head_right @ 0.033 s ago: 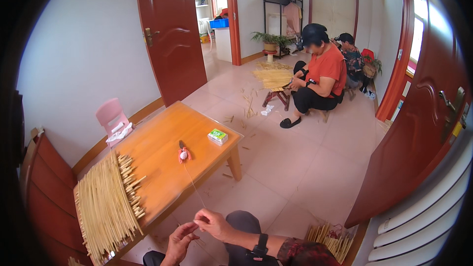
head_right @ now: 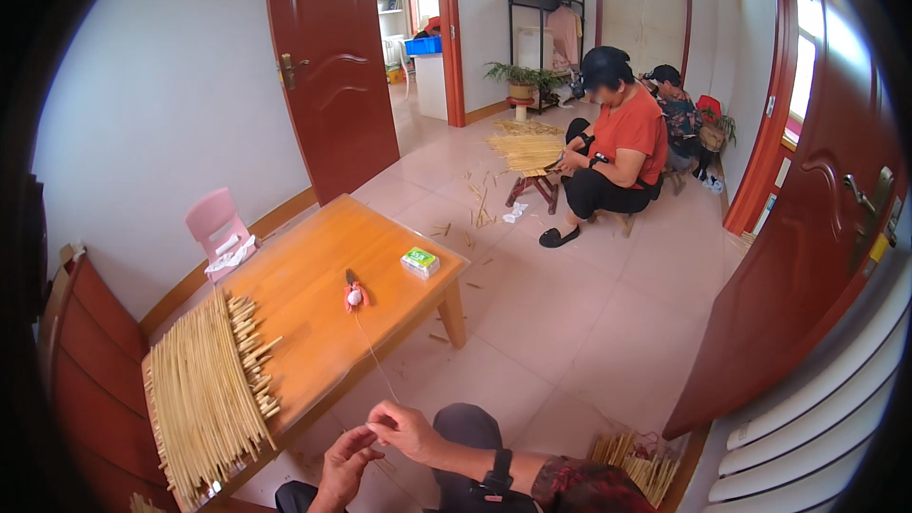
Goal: The person threads a needle and handles a thin string while wearing a thimble on their finger, with numerous bamboo sticks laid out on a table.
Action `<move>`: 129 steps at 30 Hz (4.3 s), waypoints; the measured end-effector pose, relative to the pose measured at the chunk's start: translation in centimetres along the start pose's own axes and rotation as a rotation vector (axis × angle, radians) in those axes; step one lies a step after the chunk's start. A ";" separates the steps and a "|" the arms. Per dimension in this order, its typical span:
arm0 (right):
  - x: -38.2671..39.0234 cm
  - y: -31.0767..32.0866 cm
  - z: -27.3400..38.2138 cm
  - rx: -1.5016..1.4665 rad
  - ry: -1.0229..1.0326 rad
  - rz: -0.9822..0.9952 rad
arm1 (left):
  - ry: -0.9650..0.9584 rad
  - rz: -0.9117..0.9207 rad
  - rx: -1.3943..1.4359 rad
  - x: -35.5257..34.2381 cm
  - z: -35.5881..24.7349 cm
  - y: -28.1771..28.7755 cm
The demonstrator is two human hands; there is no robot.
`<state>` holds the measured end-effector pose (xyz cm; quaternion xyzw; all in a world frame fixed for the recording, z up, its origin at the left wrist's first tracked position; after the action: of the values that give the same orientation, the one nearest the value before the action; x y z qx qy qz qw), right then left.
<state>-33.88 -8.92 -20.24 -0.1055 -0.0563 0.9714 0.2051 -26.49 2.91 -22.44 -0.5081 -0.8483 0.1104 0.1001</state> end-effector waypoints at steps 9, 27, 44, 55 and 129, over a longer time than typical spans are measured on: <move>1.7 -4.9 2.0 -0.042 -0.001 0.048 | -0.094 0.000 0.210 4.2 -2.2 -0.1; 1.9 -8.4 5.5 0.035 -0.009 0.013 | -0.303 -0.247 -0.539 9.7 -7.8 1.4; 2.0 -11.3 8.1 -0.228 0.040 0.101 | -0.277 -0.186 0.230 10.1 -9.3 0.1; 0.9 -9.7 8.9 -0.291 0.039 0.047 | -0.326 -0.313 -0.119 11.4 -11.3 1.1; 5.8 -9.8 14.1 -0.627 0.086 0.517 | -1.308 0.481 -0.009 16.4 -21.1 -6.5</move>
<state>-38.49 1.42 -6.10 -0.2141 -0.3130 0.9214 -0.0856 -33.61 16.28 0.50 -0.5113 -0.5988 0.4095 -0.4608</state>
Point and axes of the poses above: each hand's wrist, its own x-axis away from the middle knuckle, its own y-axis out of the back of the hand, z = x × y, the point moved 4 cm from there along -x, towards the middle knuckle, and after that the axes turned 1 degree about z, right-handed, at the moved point
